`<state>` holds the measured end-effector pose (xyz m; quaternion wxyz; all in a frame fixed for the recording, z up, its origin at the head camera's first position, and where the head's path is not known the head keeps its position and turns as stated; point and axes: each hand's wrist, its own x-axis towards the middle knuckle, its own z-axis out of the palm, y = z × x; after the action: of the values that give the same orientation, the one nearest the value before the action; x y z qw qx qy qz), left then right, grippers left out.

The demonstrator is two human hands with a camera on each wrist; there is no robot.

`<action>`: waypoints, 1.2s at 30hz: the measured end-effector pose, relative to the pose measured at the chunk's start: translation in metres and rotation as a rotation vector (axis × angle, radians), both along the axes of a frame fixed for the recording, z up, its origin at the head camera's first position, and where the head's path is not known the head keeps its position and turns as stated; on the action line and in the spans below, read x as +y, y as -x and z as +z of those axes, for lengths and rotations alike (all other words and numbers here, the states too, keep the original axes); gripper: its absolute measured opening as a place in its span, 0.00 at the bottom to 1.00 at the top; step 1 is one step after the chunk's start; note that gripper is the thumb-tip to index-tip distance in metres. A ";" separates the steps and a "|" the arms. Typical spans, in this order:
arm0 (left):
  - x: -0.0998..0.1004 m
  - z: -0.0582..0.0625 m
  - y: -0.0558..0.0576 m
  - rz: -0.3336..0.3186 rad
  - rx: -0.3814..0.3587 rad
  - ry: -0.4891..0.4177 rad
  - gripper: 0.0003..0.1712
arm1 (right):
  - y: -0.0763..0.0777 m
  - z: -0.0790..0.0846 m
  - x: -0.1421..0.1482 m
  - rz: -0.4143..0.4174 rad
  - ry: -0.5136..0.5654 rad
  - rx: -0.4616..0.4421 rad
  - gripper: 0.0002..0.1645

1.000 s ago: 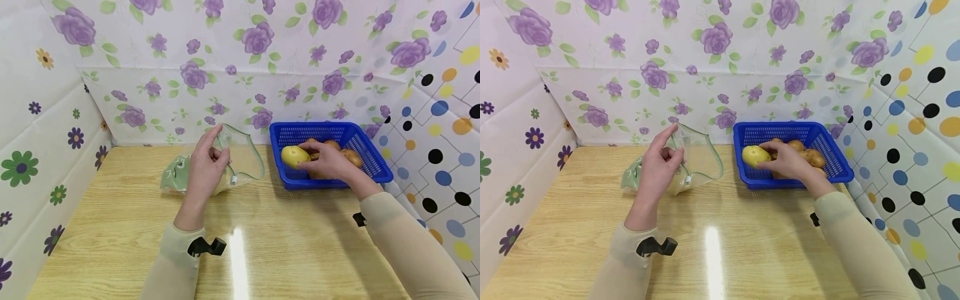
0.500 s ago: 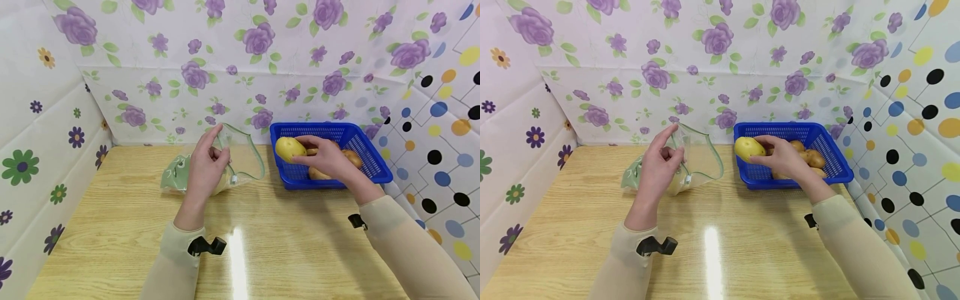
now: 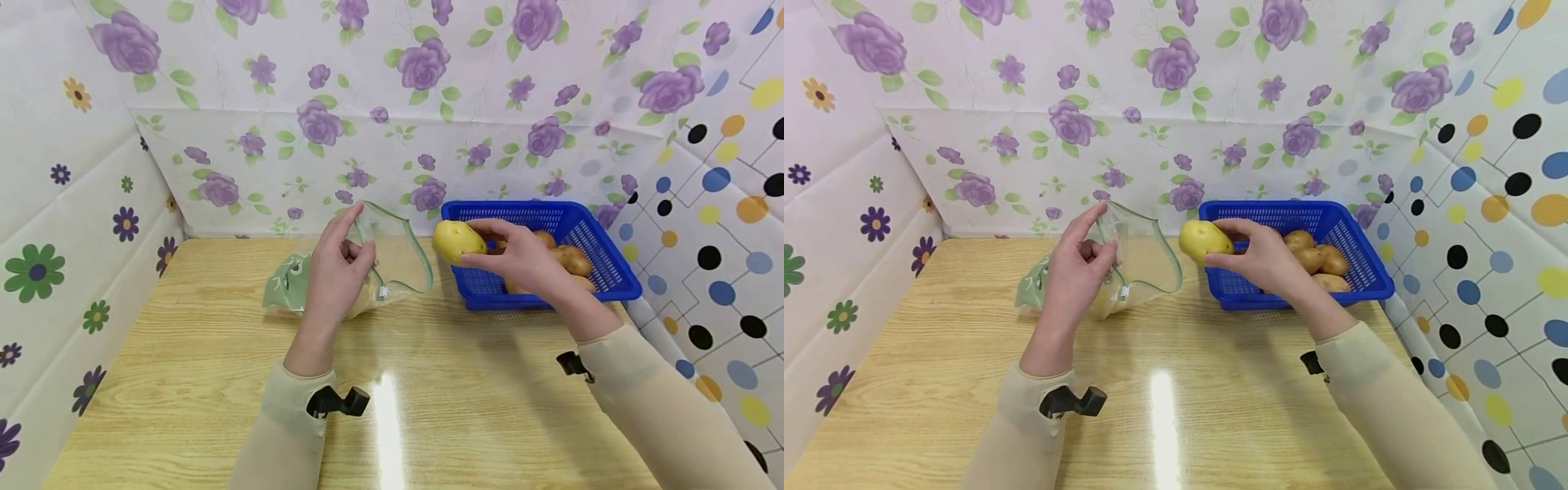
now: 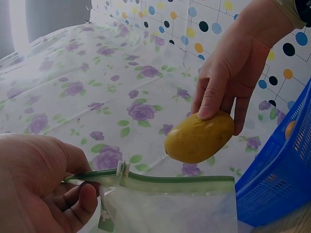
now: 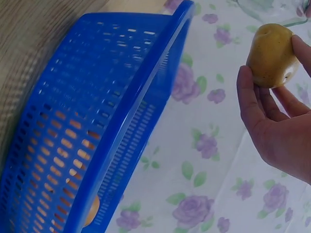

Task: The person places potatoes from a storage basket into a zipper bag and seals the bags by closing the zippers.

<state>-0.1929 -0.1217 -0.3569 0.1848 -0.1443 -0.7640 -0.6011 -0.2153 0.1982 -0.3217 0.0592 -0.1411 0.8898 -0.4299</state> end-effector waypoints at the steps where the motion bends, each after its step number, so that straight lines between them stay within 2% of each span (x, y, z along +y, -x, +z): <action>1: 0.000 0.000 0.000 0.001 0.001 0.000 0.37 | -0.001 0.001 -0.002 0.005 0.003 -0.001 0.44; 14: 0.000 -0.001 0.000 0.009 0.011 0.009 0.37 | 0.001 -0.007 -0.035 0.049 0.037 0.051 0.39; 23: 0.000 0.000 0.000 0.009 0.010 0.010 0.37 | 0.001 -0.012 -0.062 0.082 0.008 0.097 0.38; 36: 0.000 0.001 0.000 0.009 0.030 0.012 0.36 | 0.000 -0.024 -0.090 0.067 0.022 0.122 0.34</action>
<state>-0.1929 -0.1222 -0.3562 0.1979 -0.1507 -0.7653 -0.5936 -0.2151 0.1079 -0.3453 0.0179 -0.1972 0.8819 -0.4279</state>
